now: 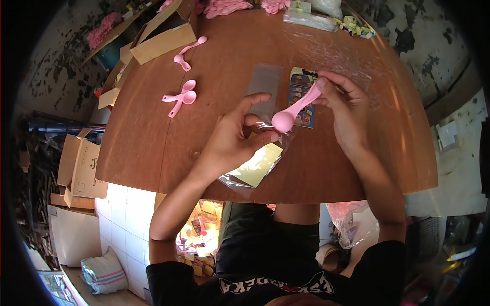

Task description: The person repeatedly picks up pink plastic spoons from a wooden table and places each one into a small clear plastic bag with a yellow label. The person folds the top of the bag to seal it after each insertion. The process is repeated multiple times with several spoons.

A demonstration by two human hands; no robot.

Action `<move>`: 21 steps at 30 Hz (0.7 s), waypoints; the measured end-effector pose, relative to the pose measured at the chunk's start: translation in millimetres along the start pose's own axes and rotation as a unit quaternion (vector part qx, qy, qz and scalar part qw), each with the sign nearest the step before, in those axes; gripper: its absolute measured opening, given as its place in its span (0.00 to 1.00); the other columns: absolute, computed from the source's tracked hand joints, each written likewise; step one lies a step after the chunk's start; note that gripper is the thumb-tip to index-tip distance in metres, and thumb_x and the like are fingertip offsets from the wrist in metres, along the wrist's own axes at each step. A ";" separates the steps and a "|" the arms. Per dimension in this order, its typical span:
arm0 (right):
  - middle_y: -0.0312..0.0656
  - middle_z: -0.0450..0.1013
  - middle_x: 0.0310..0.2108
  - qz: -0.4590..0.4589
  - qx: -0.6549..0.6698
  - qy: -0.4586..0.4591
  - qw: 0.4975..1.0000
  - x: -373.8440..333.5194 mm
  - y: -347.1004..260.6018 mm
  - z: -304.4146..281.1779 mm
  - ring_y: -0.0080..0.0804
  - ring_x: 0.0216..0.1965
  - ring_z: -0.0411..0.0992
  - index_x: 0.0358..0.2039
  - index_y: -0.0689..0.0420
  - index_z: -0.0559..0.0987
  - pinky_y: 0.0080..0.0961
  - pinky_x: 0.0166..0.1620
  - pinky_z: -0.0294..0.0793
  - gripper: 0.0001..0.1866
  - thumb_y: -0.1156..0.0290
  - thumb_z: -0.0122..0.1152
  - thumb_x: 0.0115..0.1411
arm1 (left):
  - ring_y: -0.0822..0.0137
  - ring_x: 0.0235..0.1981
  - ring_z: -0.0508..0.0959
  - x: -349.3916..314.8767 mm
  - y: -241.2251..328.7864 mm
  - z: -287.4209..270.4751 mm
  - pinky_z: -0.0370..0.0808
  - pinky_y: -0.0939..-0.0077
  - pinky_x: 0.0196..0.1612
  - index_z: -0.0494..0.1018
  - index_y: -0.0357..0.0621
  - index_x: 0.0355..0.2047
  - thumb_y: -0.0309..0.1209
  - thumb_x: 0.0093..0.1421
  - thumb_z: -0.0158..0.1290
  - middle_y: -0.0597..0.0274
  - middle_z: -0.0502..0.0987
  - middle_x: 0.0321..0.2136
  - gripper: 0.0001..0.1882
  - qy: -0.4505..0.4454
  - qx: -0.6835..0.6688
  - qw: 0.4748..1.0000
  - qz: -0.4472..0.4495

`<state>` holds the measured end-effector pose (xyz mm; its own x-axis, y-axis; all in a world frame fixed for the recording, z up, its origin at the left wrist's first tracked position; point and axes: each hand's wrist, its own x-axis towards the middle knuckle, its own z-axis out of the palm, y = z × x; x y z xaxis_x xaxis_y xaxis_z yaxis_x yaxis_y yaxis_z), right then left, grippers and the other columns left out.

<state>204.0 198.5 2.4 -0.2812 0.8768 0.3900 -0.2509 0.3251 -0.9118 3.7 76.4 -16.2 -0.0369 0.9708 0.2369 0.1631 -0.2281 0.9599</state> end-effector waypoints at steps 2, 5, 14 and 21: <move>0.41 0.79 0.40 -0.002 0.002 -0.002 1.000 -1.1 -1.9 1.1 0.24 0.39 0.78 0.45 0.63 0.81 0.23 0.40 0.82 0.12 0.71 0.65 0.63 | 0.85 0.26 0.72 -0.5 0.2 -0.7 0.65 0.86 0.27 0.62 0.38 0.62 0.24 0.57 0.65 0.61 0.84 0.29 0.35 0.002 0.024 1.000 0.012; 0.42 0.80 0.38 -0.007 0.004 -0.002 1.000 -3.2 -4.4 3.1 0.25 0.37 0.79 0.45 0.64 0.81 0.22 0.40 0.82 0.12 0.72 0.65 0.63 | 0.85 0.29 0.74 -0.5 2.7 -2.0 0.67 0.85 0.29 0.62 0.39 0.62 0.26 0.57 0.65 0.60 0.84 0.29 0.35 -0.005 0.055 0.998 0.013; 0.41 0.80 0.36 -0.029 -0.014 -0.006 0.999 -10.9 -16.8 9.7 0.24 0.34 0.79 0.43 0.65 0.81 0.19 0.37 0.81 0.11 0.74 0.66 0.62 | 0.83 0.29 0.74 1.0 7.9 -2.3 0.69 0.82 0.30 0.63 0.42 0.62 0.30 0.57 0.66 0.58 0.85 0.33 0.35 -0.031 0.053 0.997 0.042; 0.39 0.80 0.34 -0.029 -0.020 -0.004 0.999 -14.9 -21.2 13.4 0.21 0.32 0.79 0.42 0.64 0.82 0.15 0.33 0.77 0.10 0.74 0.67 0.62 | 0.82 0.33 0.77 2.0 9.7 0.7 0.71 0.80 0.32 0.63 0.45 0.62 0.30 0.57 0.66 0.57 0.85 0.34 0.35 -0.060 0.073 0.995 0.038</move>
<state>201.1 173.7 17.7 -0.2756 0.8534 0.4425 -0.2289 0.3889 -0.8924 5.9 76.2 -6.5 0.0982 0.9550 0.2800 0.3032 -0.2967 0.9056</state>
